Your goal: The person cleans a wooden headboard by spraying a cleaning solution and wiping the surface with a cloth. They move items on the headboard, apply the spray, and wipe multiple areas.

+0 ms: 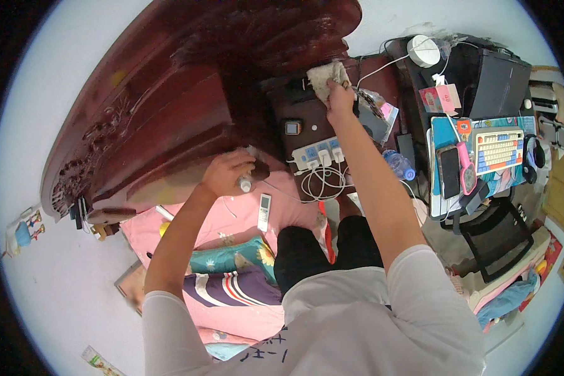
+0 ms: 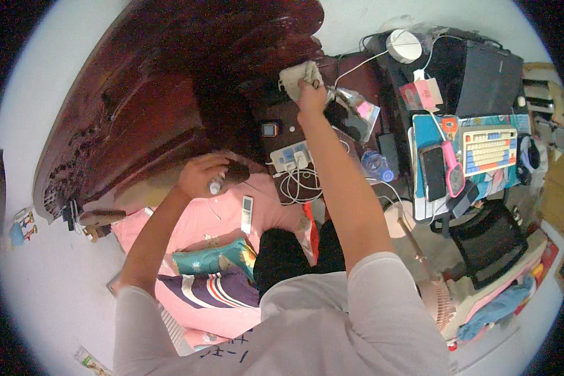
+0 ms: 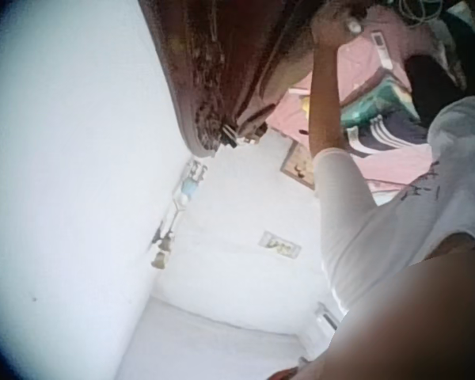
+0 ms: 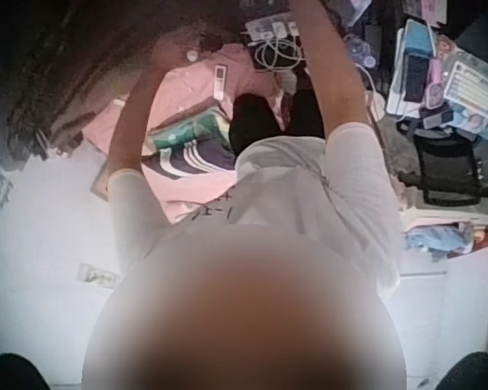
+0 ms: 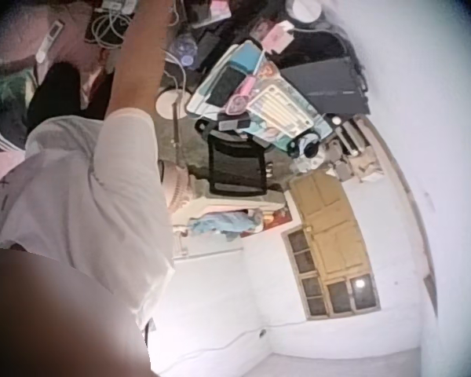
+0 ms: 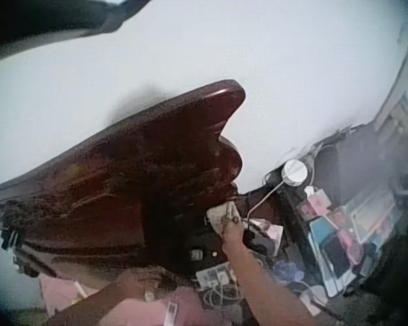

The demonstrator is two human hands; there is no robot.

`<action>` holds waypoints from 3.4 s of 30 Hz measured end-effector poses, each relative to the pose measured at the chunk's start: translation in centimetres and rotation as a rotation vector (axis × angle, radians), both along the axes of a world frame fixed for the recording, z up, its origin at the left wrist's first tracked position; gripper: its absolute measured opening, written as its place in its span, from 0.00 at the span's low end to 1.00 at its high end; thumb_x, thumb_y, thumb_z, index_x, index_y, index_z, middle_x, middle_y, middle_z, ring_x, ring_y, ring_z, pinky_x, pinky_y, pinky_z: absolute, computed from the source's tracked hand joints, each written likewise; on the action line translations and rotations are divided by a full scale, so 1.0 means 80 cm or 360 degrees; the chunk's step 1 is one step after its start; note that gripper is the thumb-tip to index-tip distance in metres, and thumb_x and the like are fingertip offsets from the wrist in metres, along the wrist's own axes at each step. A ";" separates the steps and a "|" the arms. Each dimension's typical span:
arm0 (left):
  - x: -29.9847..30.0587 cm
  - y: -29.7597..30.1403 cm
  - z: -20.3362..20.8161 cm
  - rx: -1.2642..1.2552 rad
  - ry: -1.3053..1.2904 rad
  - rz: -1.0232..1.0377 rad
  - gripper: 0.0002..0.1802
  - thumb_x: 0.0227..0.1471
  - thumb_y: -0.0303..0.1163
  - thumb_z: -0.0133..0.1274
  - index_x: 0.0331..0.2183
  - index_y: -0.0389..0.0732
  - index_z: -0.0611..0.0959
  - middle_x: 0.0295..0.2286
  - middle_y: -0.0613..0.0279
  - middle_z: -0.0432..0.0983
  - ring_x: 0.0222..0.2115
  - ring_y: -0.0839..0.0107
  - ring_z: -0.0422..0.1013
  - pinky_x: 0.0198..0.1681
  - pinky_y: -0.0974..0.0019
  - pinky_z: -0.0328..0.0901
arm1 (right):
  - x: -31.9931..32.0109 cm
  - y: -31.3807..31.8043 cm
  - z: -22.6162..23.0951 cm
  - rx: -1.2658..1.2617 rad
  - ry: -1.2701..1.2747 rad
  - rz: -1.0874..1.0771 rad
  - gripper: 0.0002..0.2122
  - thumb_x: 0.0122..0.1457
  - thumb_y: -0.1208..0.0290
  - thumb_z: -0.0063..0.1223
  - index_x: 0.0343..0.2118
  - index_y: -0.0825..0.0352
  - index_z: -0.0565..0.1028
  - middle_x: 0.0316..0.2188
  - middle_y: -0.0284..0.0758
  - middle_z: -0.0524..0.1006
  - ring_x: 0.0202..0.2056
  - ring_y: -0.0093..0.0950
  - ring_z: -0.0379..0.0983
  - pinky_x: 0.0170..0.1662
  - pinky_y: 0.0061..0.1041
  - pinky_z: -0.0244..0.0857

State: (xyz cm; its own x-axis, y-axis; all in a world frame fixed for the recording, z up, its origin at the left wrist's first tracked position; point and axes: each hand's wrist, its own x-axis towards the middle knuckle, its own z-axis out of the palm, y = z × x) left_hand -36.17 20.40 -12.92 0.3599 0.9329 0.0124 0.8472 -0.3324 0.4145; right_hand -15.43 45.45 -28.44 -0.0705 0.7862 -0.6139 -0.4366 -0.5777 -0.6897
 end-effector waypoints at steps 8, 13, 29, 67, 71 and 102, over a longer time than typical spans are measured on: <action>-0.038 0.014 -0.012 -0.0426 0.0437 -0.0757 0.18 0.33 0.48 0.62 0.24 0.45 0.80 0.28 0.63 0.77 0.36 0.64 0.73 0.40 0.63 0.67 | -0.011 0.077 -0.037 0.0079 -0.0638 -0.0463 0.20 0.48 0.79 0.49 0.47 0.71 0.74 0.38 0.41 0.78 0.37 0.36 0.77 0.40 0.33 0.71; -0.039 -0.003 -0.028 -0.0380 0.0536 -0.0744 0.21 0.34 0.51 0.60 0.26 0.45 0.80 0.31 0.63 0.76 0.37 0.64 0.71 0.41 0.63 0.65 | -0.022 0.066 0.027 -0.0074 -0.1210 -0.0080 0.16 0.49 0.74 0.55 0.42 0.76 0.76 0.39 0.50 0.79 0.41 0.43 0.77 0.44 0.36 0.69; -0.045 -0.021 -0.069 -0.0170 0.0544 -0.0752 0.25 0.31 0.52 0.60 0.32 0.46 0.81 0.39 0.62 0.76 0.44 0.63 0.70 0.46 0.61 0.62 | -0.127 -0.008 -0.027 -0.0108 -0.1088 0.0269 0.15 0.48 0.72 0.56 0.38 0.76 0.75 0.32 0.44 0.78 0.30 0.34 0.76 0.30 0.36 0.67; -0.046 -0.017 -0.072 -0.0047 0.0552 -0.0788 0.22 0.32 0.52 0.57 0.28 0.46 0.80 0.33 0.66 0.74 0.39 0.66 0.69 0.42 0.64 0.61 | -0.149 -0.035 -0.017 -0.0204 -0.0351 0.0085 0.13 0.53 0.77 0.48 0.43 0.69 0.70 0.32 0.40 0.74 0.26 0.31 0.71 0.23 0.33 0.63; -0.047 -0.019 -0.072 0.0013 0.0544 -0.0770 0.22 0.32 0.52 0.57 0.29 0.46 0.80 0.35 0.65 0.75 0.41 0.66 0.69 0.43 0.64 0.62 | -0.147 -0.038 -0.015 -0.0263 -0.0185 0.0069 0.12 0.53 0.78 0.51 0.42 0.68 0.70 0.33 0.40 0.74 0.26 0.33 0.71 0.23 0.33 0.65; -0.045 -0.019 -0.070 -0.0141 0.0580 -0.0745 0.27 0.32 0.54 0.59 0.33 0.46 0.80 0.39 0.63 0.75 0.45 0.63 0.68 0.48 0.62 0.61 | -0.064 0.026 -0.002 -0.0105 -0.0264 -0.0117 0.11 0.52 0.81 0.50 0.40 0.71 0.73 0.38 0.40 0.76 0.35 0.34 0.76 0.31 0.33 0.74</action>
State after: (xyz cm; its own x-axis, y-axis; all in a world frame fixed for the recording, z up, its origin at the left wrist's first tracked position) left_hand -39.79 18.90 -18.54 0.6994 0.6659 -0.2595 0.7117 -0.6821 0.1679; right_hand -20.53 47.53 -28.63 0.0921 0.7432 -0.6627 -0.3630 -0.5947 -0.7173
